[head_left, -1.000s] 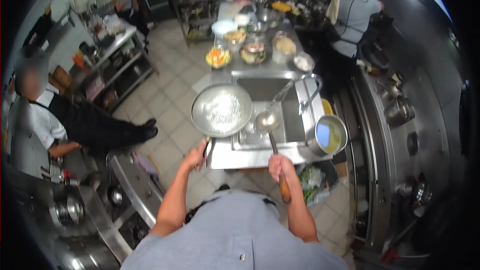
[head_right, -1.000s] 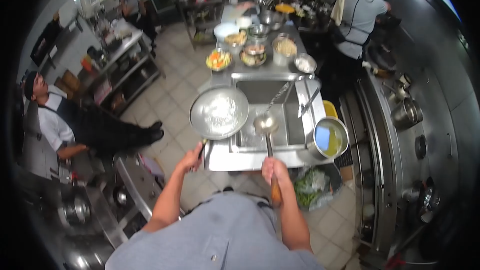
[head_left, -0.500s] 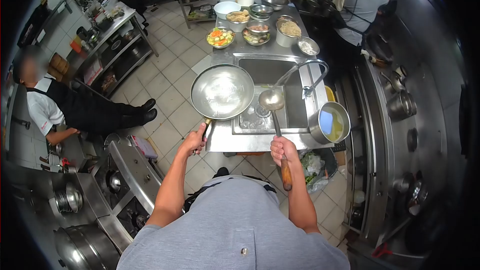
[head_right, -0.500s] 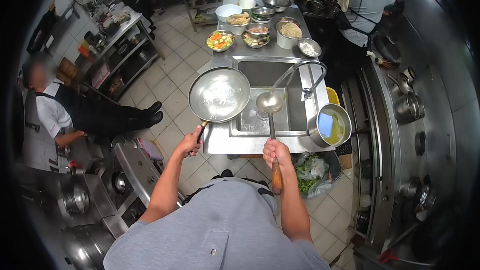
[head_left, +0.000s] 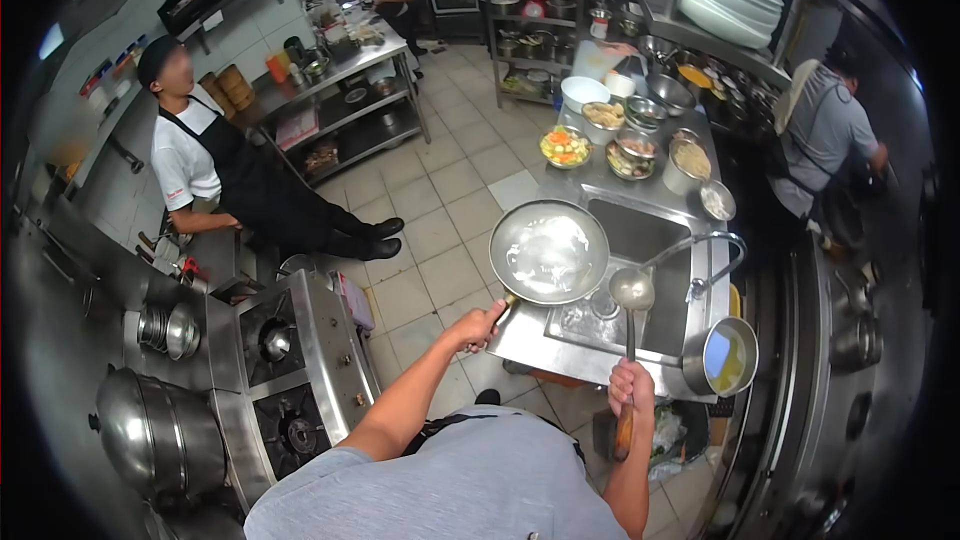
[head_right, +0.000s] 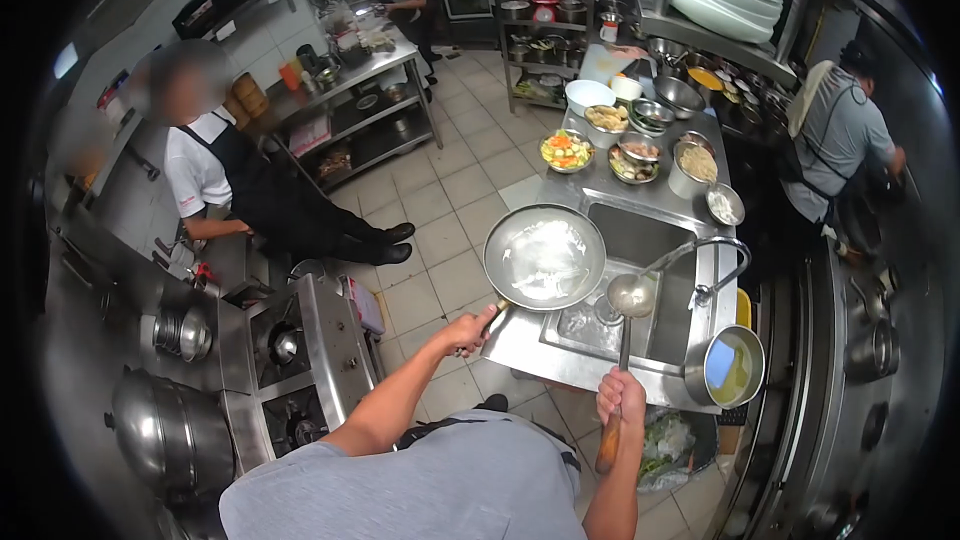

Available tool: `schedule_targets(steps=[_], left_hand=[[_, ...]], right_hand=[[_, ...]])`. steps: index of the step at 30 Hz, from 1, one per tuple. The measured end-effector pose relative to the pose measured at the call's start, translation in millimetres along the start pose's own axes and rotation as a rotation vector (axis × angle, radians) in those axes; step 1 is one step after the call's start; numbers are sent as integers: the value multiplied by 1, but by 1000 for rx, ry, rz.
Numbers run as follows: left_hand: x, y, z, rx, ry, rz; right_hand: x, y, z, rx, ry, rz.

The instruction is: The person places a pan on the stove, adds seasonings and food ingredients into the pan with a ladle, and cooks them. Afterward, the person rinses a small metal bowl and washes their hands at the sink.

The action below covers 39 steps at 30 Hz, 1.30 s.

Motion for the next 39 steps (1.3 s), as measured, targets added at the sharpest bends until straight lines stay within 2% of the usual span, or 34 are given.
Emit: schedule_targets(steps=[1,11,19,21,26,29,39], left_hand=[[1,0,-2,11,0,-8],[10,0,-6,3,3,29],[-4,-2,3,-35,3,-35],[0,-1,0,9,19,34],[6,-2,-6,57,57,37],[9,-2,-8,66,54,48],[7,-2,-6,45,63,37]], right_hand=[[-1,1,2,-63,58,-25],[6,-15,3,-45,89,-36],[2,-6,7,119,-14,-9],[0,-3,8,124,9,27],[6,-16,3,-20,67,-13],[20,-27,3,58,54,-7],[27,-33,3,-20,103,-10]])
Point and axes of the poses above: each hand's wrist, its own x-axis away from the middle knuckle, its own y-axis out of the back of the hand, z = x × y, the point moved 4 cm from there along -x, towards the middle knuckle, and after that the axes turned 12 degrees about -x, right-handed, at the moved point
